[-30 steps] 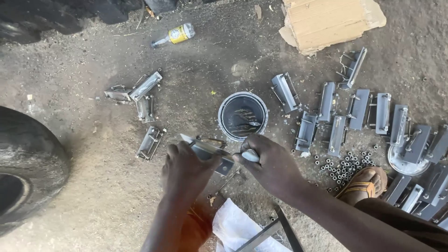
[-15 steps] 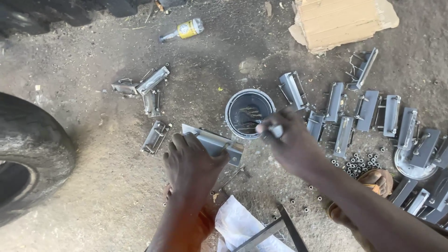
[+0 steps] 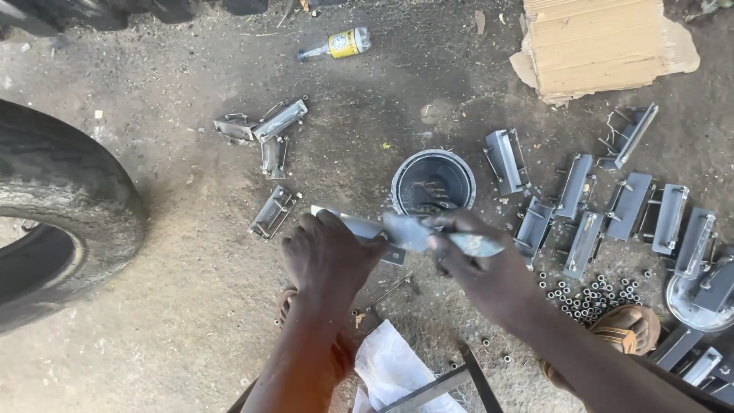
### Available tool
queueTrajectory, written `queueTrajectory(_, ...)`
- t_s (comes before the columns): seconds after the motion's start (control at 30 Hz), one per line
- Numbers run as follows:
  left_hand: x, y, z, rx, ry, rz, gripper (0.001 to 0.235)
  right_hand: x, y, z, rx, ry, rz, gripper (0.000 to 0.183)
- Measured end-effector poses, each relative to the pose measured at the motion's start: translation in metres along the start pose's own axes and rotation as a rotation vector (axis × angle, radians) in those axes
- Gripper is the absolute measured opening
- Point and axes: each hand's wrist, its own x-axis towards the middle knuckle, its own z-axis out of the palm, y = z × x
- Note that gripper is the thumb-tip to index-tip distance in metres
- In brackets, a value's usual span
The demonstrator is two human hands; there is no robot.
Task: A person is painting several metal brackets and components using a paintbrush and grey paint while working on the floor of a fabrication area.
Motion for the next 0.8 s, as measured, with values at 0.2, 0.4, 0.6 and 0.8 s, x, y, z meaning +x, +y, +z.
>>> queueTrajectory(0.2,0.008,-0.007,-0.007,-0.011,-0.157,-0.054,0.089,0.007,0.029,0.011,-0.446,0.126,-0.267,0.016)
queueTrajectory(0.4,0.009,0.003,-0.007,0.034,-0.326,-0.16,0.104,0.007,0.029,0.021,-0.374,0.078,-0.32,0.015)
queueTrajectory(0.6,-0.001,-0.003,-0.021,-0.102,-0.296,-0.098,0.099,0.003,0.018,0.013,-0.273,0.222,-0.293,0.007)
queueTrajectory(0.8,-0.015,0.006,-0.044,-0.171,-0.323,-0.092,0.091,0.003,0.012,0.02,-0.144,0.148,-0.19,0.016)
